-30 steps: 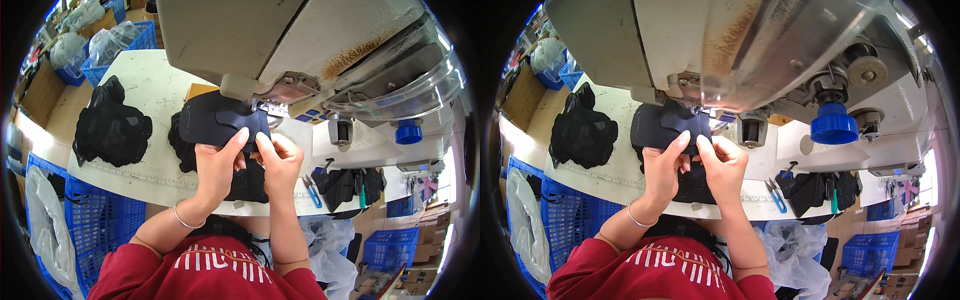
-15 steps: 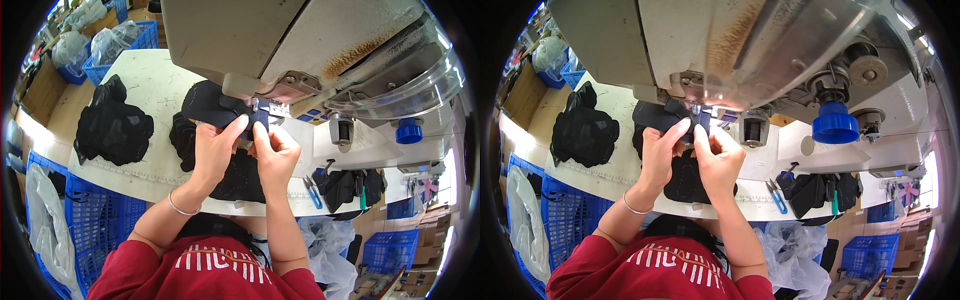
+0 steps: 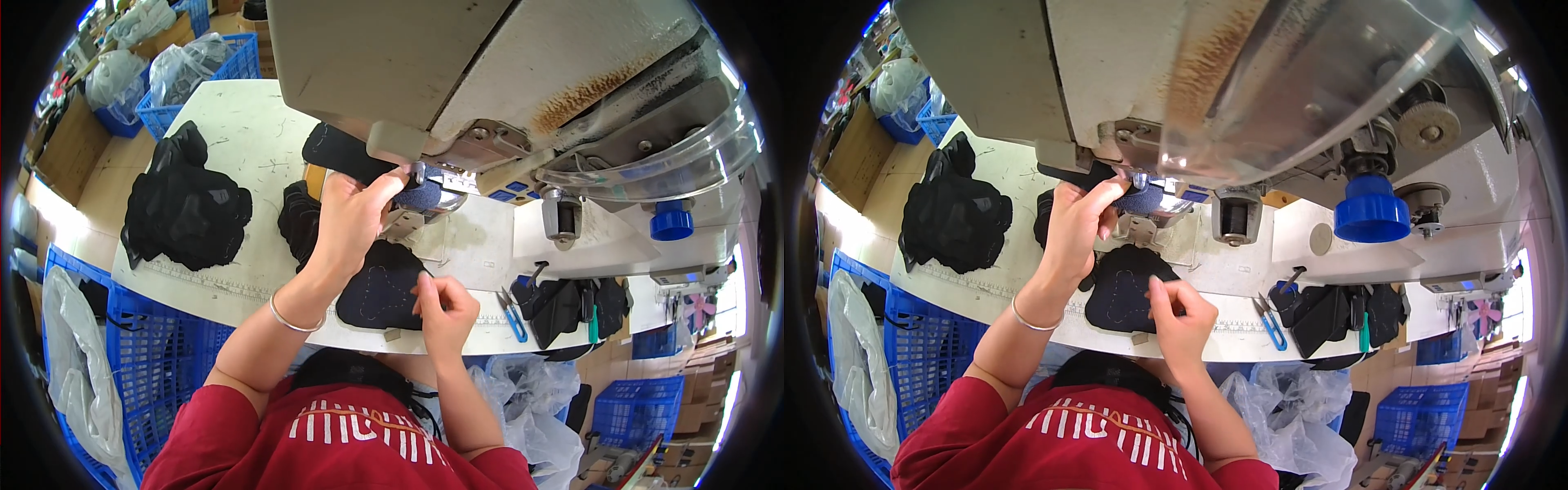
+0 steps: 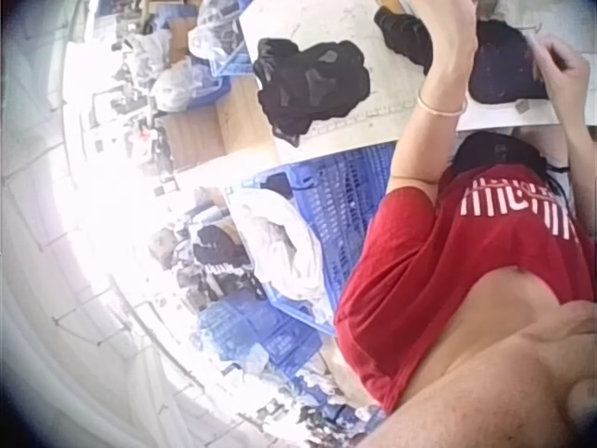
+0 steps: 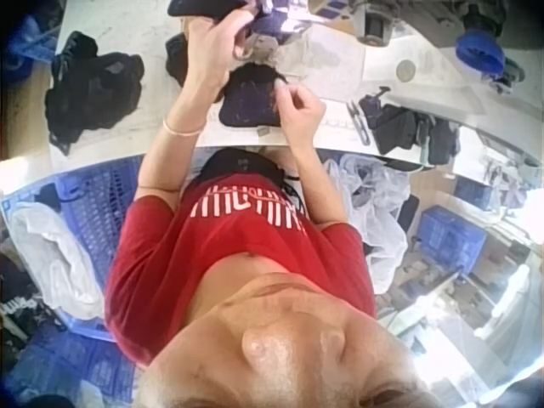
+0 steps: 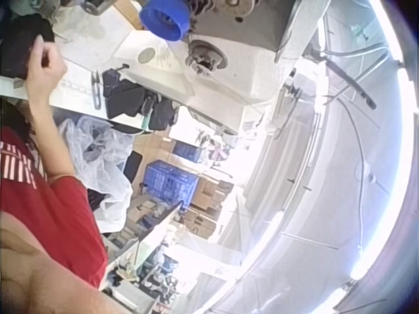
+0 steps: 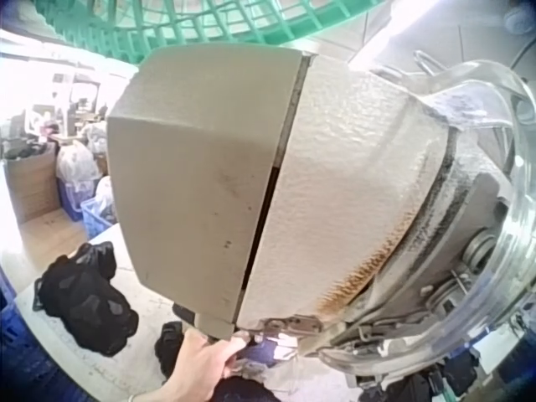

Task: Stitching together small black fabric pieces using an industrial sewing machine.

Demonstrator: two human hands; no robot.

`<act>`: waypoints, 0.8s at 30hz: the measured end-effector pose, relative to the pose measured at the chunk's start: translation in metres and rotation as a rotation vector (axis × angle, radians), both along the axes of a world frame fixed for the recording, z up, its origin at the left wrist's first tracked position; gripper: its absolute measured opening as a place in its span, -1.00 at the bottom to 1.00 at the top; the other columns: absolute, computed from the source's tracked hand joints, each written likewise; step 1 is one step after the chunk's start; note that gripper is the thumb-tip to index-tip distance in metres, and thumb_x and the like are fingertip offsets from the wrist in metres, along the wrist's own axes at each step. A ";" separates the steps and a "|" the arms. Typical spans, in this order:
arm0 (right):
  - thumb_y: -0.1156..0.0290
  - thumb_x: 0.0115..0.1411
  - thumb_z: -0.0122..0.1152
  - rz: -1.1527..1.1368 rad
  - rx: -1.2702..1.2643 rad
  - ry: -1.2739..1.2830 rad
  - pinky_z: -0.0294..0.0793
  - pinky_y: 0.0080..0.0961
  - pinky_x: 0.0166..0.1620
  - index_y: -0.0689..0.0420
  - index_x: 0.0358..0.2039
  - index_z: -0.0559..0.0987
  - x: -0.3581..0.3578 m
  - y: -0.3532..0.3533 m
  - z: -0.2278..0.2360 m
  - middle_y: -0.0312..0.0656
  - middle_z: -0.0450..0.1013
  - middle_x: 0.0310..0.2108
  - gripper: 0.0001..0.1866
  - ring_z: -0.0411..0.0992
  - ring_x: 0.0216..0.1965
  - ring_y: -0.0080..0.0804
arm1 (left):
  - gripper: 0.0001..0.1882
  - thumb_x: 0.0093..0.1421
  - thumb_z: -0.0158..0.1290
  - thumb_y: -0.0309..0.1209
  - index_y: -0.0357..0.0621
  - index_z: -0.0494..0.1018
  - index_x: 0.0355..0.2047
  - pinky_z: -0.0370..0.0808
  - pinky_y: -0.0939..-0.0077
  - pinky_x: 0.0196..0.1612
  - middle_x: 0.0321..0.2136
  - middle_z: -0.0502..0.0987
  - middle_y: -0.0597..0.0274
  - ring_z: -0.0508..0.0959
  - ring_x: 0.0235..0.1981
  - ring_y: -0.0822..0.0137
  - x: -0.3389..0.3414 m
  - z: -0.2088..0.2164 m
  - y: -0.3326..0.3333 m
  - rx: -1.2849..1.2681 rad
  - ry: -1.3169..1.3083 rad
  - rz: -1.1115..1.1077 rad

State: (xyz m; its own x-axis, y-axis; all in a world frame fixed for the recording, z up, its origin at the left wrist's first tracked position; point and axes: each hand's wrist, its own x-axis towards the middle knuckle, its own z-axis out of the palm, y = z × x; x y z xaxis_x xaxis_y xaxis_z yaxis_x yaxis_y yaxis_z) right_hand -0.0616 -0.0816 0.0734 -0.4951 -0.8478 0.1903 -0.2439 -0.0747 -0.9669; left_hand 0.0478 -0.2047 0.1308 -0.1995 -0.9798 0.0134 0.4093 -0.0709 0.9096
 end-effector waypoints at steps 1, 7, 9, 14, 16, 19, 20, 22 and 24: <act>0.48 0.17 0.22 -0.021 0.009 0.009 0.17 -0.76 -0.61 0.24 -0.60 0.53 -0.003 0.007 -0.007 -0.37 0.39 -0.73 -0.79 0.28 -0.70 -0.76 | -0.76 0.12 0.08 -0.45 -0.15 0.44 -0.69 -0.03 0.68 -0.72 -0.81 0.23 0.55 0.13 -0.79 0.71 -0.002 0.000 -0.001 0.000 0.000 -0.001; 0.49 0.12 0.25 -0.120 0.015 0.194 0.16 -0.68 -0.61 0.23 -0.61 0.55 -0.025 0.037 -0.051 -0.32 0.39 -0.74 -0.81 0.25 -0.72 -0.68 | -0.62 0.11 0.12 -0.43 -0.08 0.31 -0.82 -0.11 0.63 -0.68 -0.81 0.17 0.59 0.06 -0.76 0.70 -0.004 -0.006 -0.002 0.012 -0.046 0.055; 0.49 0.10 0.26 -0.146 -0.005 0.306 0.15 -0.65 -0.62 0.23 -0.62 0.55 -0.026 0.040 -0.059 -0.30 0.39 -0.74 -0.81 0.25 -0.72 -0.64 | -0.59 0.11 0.12 -0.41 -0.05 0.27 -0.84 -0.08 0.63 -0.68 -0.80 0.17 0.60 0.07 -0.74 0.70 -0.005 -0.006 0.000 -0.021 0.006 0.088; 0.50 0.07 0.27 -0.169 -0.044 0.360 0.18 -0.55 -0.59 0.21 -0.65 0.53 -0.025 0.041 -0.067 -0.24 0.38 -0.74 -0.82 0.26 -0.72 -0.48 | -0.65 0.13 0.12 -0.39 -0.12 0.38 -0.78 -0.06 0.66 -0.66 -0.78 0.18 0.61 0.08 -0.73 0.71 -0.004 -0.005 0.003 -0.006 -0.006 0.076; 0.51 0.06 0.26 -0.173 -0.036 0.346 0.18 -0.54 -0.59 0.21 -0.65 0.52 -0.024 0.040 -0.066 -0.24 0.38 -0.74 -0.82 0.26 -0.72 -0.47 | -0.68 0.13 0.11 -0.39 -0.15 0.44 -0.75 -0.05 0.67 -0.66 -0.77 0.19 0.62 0.08 -0.72 0.72 -0.004 -0.004 0.004 0.006 -0.010 0.065; 0.51 0.07 0.26 -0.170 -0.023 0.333 0.19 -0.52 -0.58 0.21 -0.65 0.52 -0.024 0.041 -0.065 -0.23 0.38 -0.74 -0.81 0.27 -0.71 -0.45 | -0.79 0.15 0.10 -0.41 -0.19 0.55 -0.61 -0.07 0.68 -0.65 -0.74 0.21 0.63 0.09 -0.70 0.74 -0.003 -0.006 0.002 -0.045 0.012 0.037; 0.51 0.07 0.26 -0.163 -0.021 0.332 0.19 -0.52 -0.58 0.21 -0.65 0.51 -0.024 0.041 -0.065 -0.23 0.38 -0.73 -0.81 0.27 -0.71 -0.45 | -0.79 0.15 0.10 -0.41 -0.19 0.55 -0.61 -0.07 0.68 -0.65 -0.74 0.21 0.63 0.09 -0.70 0.74 -0.003 -0.007 0.003 -0.042 0.009 0.035; 0.52 0.12 0.22 -0.140 -0.049 0.364 0.15 -0.62 -0.60 0.24 -0.63 0.52 -0.028 0.041 -0.069 -0.29 0.37 -0.74 -0.81 0.25 -0.71 -0.60 | -0.83 0.16 0.07 -0.45 -0.28 0.55 -0.52 0.14 0.71 -0.60 -0.69 0.33 0.54 0.23 -0.65 0.69 -0.003 -0.007 0.004 -0.052 -0.041 0.061; 0.54 0.16 0.18 -0.117 -0.082 0.398 0.11 -0.73 -0.61 0.28 -0.60 0.53 -0.028 0.040 -0.069 -0.35 0.35 -0.74 -0.80 0.22 -0.70 -0.75 | -0.85 0.16 0.05 -0.47 -0.31 0.54 -0.45 0.25 0.70 -0.49 -0.60 0.40 0.48 0.32 -0.57 0.65 -0.006 -0.006 0.008 -0.116 -0.012 0.115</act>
